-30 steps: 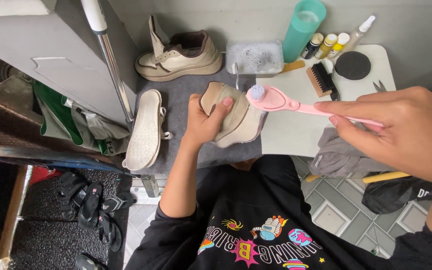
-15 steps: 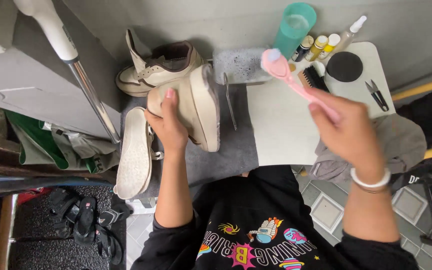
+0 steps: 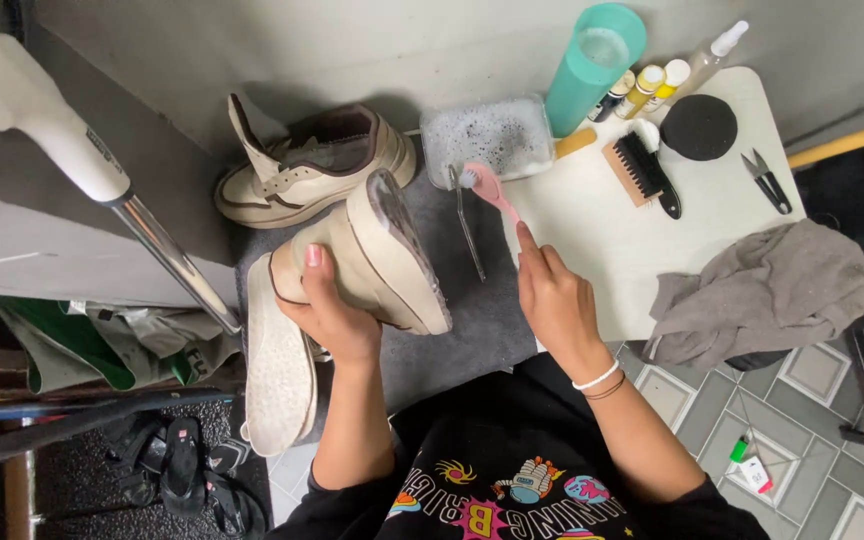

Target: The person cleans the sole and sides of a beige sneaker using a pink toothbrush and a metal tool. They scrub the shoe's surface and scrape the edges while holding the shoe in their left hand.

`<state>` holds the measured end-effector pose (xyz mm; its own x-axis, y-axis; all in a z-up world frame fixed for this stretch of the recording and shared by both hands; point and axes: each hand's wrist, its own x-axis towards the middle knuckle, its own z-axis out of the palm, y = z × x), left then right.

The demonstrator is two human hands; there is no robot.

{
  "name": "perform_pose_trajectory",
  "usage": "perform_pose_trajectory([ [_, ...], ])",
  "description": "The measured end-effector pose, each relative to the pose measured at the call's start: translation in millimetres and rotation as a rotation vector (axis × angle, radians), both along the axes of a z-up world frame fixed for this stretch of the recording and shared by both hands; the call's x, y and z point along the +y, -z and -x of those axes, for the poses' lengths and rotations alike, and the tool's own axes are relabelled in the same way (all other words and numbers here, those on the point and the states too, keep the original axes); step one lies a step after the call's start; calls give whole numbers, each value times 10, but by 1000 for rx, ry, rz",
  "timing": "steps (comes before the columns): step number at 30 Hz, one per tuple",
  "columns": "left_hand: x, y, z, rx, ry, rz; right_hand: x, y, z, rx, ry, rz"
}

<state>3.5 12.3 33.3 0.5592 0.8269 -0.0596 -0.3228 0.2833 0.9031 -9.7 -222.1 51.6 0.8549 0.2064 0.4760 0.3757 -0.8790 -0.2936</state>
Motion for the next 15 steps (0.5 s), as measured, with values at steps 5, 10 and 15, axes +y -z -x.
perform_pose_trajectory([
  [5,-151,-610,58,-65,51,-62,-85,85,149,35,46,-27],
  [10,-44,-429,22,-95,95,-80,-191,37,323,26,133,-9],
  [15,-69,-497,80,-124,111,-126,-289,-22,325,-15,148,-70],
])
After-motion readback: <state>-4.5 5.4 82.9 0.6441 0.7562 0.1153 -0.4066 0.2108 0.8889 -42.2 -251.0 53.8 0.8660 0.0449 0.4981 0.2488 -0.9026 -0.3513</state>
